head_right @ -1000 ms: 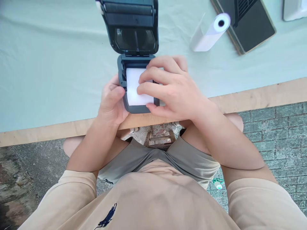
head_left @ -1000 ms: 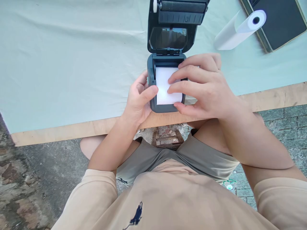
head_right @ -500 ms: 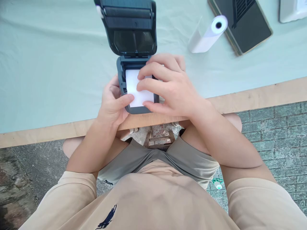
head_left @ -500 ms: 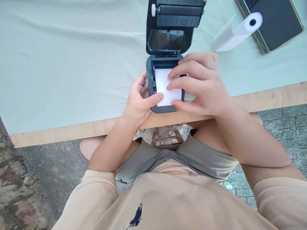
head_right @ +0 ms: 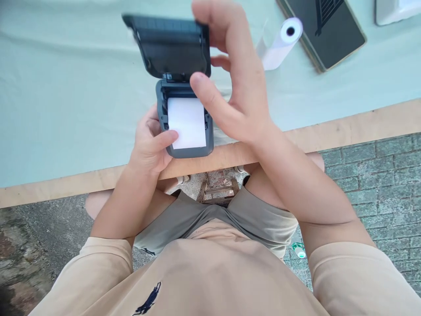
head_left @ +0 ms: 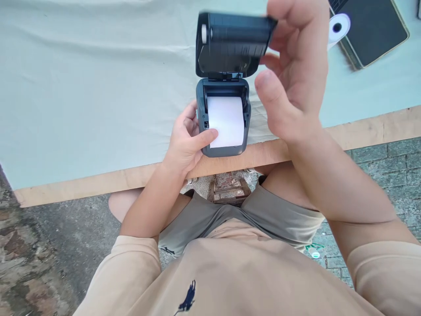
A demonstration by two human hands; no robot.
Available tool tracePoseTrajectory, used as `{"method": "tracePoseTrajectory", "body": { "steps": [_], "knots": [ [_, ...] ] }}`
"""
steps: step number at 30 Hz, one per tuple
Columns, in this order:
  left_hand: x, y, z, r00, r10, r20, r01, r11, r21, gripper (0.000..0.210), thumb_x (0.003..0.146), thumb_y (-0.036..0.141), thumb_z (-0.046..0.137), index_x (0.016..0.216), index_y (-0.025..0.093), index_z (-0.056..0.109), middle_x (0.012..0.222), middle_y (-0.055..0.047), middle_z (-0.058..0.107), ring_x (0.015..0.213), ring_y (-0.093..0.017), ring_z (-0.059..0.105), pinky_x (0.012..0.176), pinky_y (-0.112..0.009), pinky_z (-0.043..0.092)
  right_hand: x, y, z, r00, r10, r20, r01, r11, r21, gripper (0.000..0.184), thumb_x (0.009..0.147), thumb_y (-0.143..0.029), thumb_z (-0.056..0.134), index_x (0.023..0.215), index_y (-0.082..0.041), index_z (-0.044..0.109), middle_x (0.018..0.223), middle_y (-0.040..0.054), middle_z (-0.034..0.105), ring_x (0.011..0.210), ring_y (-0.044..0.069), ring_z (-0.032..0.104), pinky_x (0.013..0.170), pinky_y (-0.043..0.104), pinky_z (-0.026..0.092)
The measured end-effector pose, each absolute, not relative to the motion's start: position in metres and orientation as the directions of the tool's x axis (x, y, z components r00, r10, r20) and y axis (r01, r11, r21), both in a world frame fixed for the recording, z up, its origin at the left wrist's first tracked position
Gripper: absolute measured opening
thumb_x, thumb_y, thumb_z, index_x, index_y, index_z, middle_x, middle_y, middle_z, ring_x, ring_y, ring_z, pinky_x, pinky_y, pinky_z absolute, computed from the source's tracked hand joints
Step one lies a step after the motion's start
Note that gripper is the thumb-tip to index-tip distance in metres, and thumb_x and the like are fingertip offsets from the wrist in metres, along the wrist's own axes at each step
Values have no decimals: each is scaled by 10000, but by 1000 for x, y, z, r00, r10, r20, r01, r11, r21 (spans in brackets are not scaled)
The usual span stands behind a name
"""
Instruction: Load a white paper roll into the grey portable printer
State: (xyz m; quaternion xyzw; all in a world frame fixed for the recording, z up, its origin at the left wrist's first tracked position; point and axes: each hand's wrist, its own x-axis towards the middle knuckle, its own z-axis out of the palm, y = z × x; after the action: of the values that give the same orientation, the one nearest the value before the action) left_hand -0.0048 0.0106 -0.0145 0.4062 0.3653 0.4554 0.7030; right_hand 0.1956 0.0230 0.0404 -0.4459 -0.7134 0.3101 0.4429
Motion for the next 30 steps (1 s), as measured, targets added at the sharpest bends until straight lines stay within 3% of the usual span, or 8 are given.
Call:
{"method": "tracePoseTrajectory", "body": {
  "steps": [3,7,11,16,22,30],
  "knots": [
    [-4,8,-12,305,943,-136,-366,247,897,507,671,363,844,1112,237,630,1004,-35,712,1101,-276,707,830,-356,642,193,20,36,-195,859,474,395,511,-763,231,919,-415,477,1080,-267,551,1137,25,584,1097,158,569,913,340,524],
    [-3,7,-10,313,940,-131,-374,249,893,492,656,375,859,1070,230,636,1015,-48,713,1224,-312,647,939,-398,617,193,18,31,-260,846,466,438,533,-724,165,923,-392,477,980,-272,575,1039,32,603,1054,167,580,898,345,516],
    [-4,8,-9,325,934,-148,-364,268,892,567,623,394,877,1107,239,624,1082,-53,720,1286,-319,603,951,-388,616,194,20,28,-208,932,297,408,359,-840,242,912,-470,526,1041,-267,560,1127,40,574,1088,174,573,814,302,532],
    [-4,7,-7,336,932,-137,-408,276,871,539,694,457,820,1144,235,622,1118,-52,728,1334,-305,569,979,-371,612,193,22,22,-307,951,41,285,133,-949,497,869,-574,580,1239,-263,470,1115,26,564,808,90,574,688,233,504],
    [0,5,-1,331,933,-139,-427,279,860,354,811,442,729,1077,218,663,1068,-43,747,1341,-284,567,1006,-376,608,191,24,20,-334,942,26,199,97,-975,590,772,-601,687,1202,-263,466,1114,30,544,826,95,529,666,228,468],
    [-2,5,0,339,928,-154,-387,287,876,362,787,475,743,1041,229,667,1073,-56,743,1388,-316,512,1027,-427,597,191,26,23,-351,936,-16,179,50,-983,627,718,-573,753,1160,-250,446,1070,28,520,813,88,508,645,221,454]
  ]
}}
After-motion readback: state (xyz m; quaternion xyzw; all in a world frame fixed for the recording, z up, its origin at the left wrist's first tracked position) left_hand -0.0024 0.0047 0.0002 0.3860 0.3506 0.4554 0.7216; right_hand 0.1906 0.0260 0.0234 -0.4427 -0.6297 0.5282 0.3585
